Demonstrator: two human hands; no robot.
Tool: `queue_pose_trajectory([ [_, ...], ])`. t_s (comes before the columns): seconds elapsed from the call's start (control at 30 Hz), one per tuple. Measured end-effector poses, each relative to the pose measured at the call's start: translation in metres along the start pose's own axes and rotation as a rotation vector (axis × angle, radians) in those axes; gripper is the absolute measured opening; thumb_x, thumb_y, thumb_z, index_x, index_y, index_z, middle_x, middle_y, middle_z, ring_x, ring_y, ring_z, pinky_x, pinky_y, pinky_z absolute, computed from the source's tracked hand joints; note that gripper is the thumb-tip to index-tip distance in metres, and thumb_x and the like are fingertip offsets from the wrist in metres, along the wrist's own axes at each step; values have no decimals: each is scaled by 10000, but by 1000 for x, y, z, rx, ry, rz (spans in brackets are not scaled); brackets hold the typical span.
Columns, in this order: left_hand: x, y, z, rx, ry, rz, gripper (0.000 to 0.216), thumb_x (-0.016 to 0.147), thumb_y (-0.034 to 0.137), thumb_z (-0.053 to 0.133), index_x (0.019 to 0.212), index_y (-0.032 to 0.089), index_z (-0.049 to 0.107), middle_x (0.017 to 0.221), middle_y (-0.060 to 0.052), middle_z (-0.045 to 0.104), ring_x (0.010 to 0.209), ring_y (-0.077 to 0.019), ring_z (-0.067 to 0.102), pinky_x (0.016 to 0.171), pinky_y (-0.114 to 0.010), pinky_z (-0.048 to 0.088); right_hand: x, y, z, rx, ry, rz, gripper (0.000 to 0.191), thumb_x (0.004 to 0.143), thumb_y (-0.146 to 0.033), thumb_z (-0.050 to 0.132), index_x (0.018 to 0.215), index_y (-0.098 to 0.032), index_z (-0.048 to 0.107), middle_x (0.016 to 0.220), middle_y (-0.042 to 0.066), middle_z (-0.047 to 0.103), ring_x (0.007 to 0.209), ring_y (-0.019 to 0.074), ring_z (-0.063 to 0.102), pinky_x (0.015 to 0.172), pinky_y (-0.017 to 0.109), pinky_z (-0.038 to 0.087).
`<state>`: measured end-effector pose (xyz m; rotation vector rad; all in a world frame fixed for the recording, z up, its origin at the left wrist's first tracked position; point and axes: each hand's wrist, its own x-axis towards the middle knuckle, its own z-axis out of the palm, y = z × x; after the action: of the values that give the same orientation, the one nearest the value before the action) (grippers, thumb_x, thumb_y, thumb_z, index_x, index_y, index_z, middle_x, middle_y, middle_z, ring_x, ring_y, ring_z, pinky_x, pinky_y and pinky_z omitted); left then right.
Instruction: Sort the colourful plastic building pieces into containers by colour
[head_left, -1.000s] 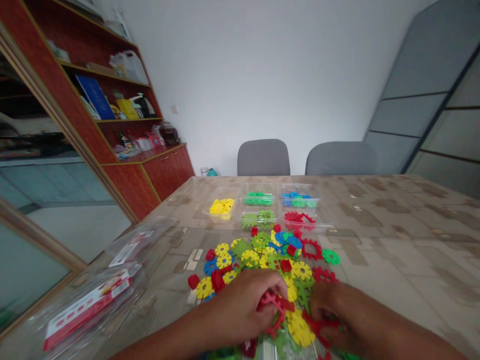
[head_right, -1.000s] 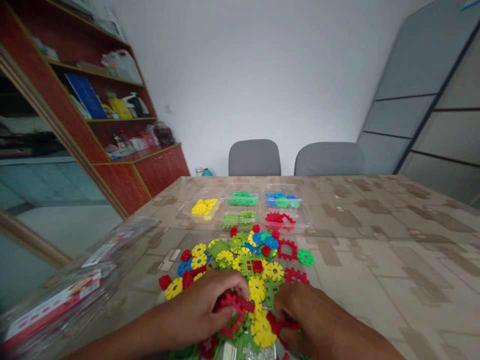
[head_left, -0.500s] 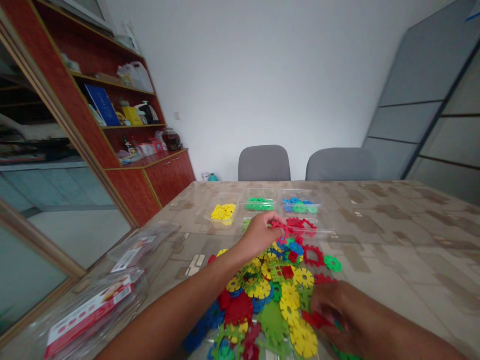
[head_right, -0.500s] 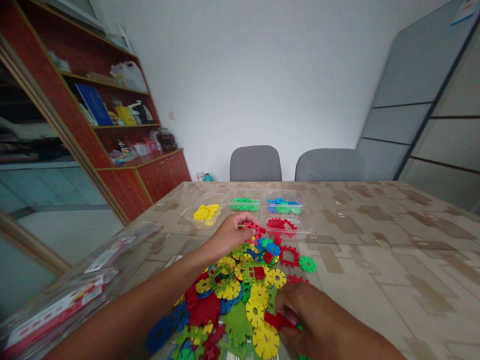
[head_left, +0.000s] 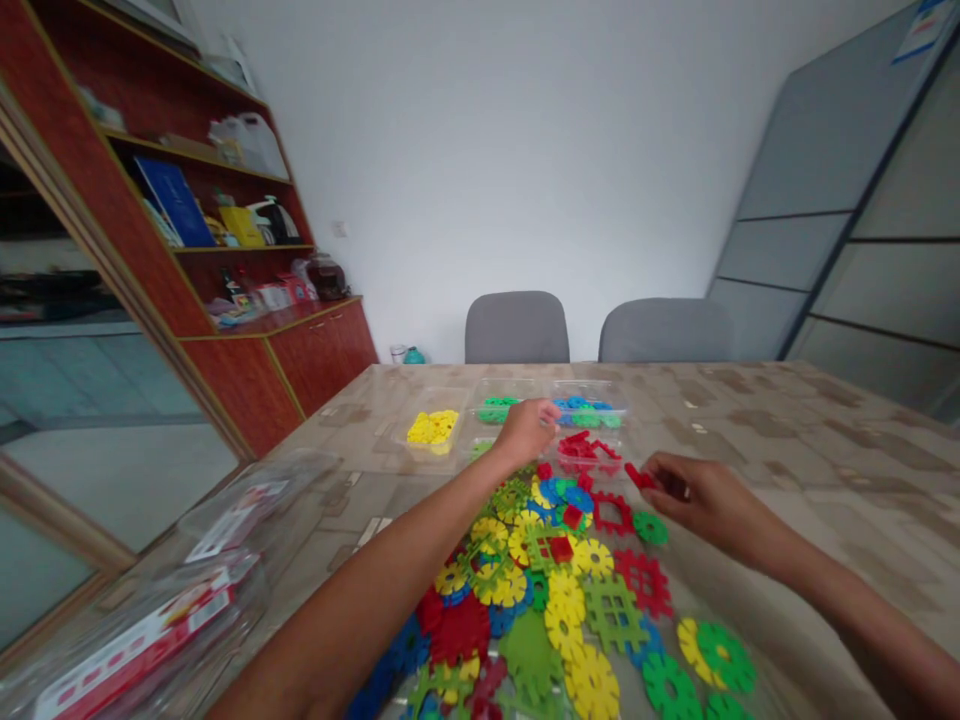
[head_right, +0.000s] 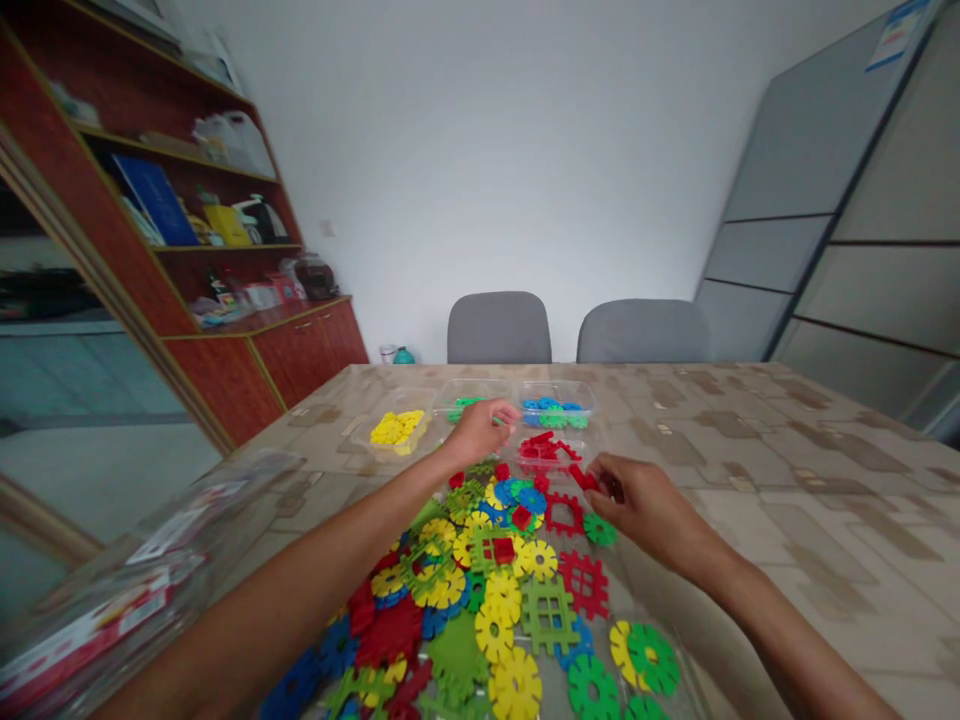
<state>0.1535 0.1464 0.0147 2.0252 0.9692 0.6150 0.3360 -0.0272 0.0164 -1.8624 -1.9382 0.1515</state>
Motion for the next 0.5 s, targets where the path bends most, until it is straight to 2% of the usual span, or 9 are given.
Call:
queue_pose_trajectory([
  [0.07, -6, 1, -1, -20, 28, 27, 119, 943, 139, 611, 1053, 127, 653, 988, -46, 677, 709, -123, 632, 643, -258, 544, 18, 8, -1, -71, 63, 13, 158, 860, -299, 500, 730, -223, 550, 649, 10, 609, 580, 171, 554, 553, 265, 366],
  [0.13, -15, 3, -1, -43, 53, 66, 165, 911, 70, 578, 1028, 134, 675, 984, -42, 692, 668, -104, 610, 628, -224, 510, 37, 14, 1, -117, 111, 30, 141, 871, -286, 504, 776, -215, 580, 715, 42, 643, 622, 190, 577, 582, 281, 363],
  [0.27, -43, 3, -8, -81, 43, 126, 223, 878, 86, 549, 1044, 145, 686, 967, -34, 705, 629, -102, 590, 571, -199, 459, 62, 20, 8, -165, 150, 48, 134, 866, -277, 542, 850, -189, 641, 863, 108, 701, 717, 223, 619, 628, 297, 387],
  [0.37, -68, -3, -24, -88, -5, 147, 220, 863, 122, 553, 1040, 137, 682, 895, -28, 704, 623, -117, 596, 569, -205, 449, 61, 22, 8, -145, 141, 42, 176, 870, -258, 524, 921, -170, 667, 914, 126, 721, 722, 221, 631, 660, 309, 418],
  [0.5, -95, -19, -50, -75, -89, 160, 175, 857, 161, 569, 980, 140, 693, 868, -22, 712, 664, -138, 616, 614, -219, 447, 37, 21, 1, -87, 73, 12, 231, 892, -267, 460, 928, -174, 668, 839, 97, 725, 701, 216, 629, 666, 314, 437],
])
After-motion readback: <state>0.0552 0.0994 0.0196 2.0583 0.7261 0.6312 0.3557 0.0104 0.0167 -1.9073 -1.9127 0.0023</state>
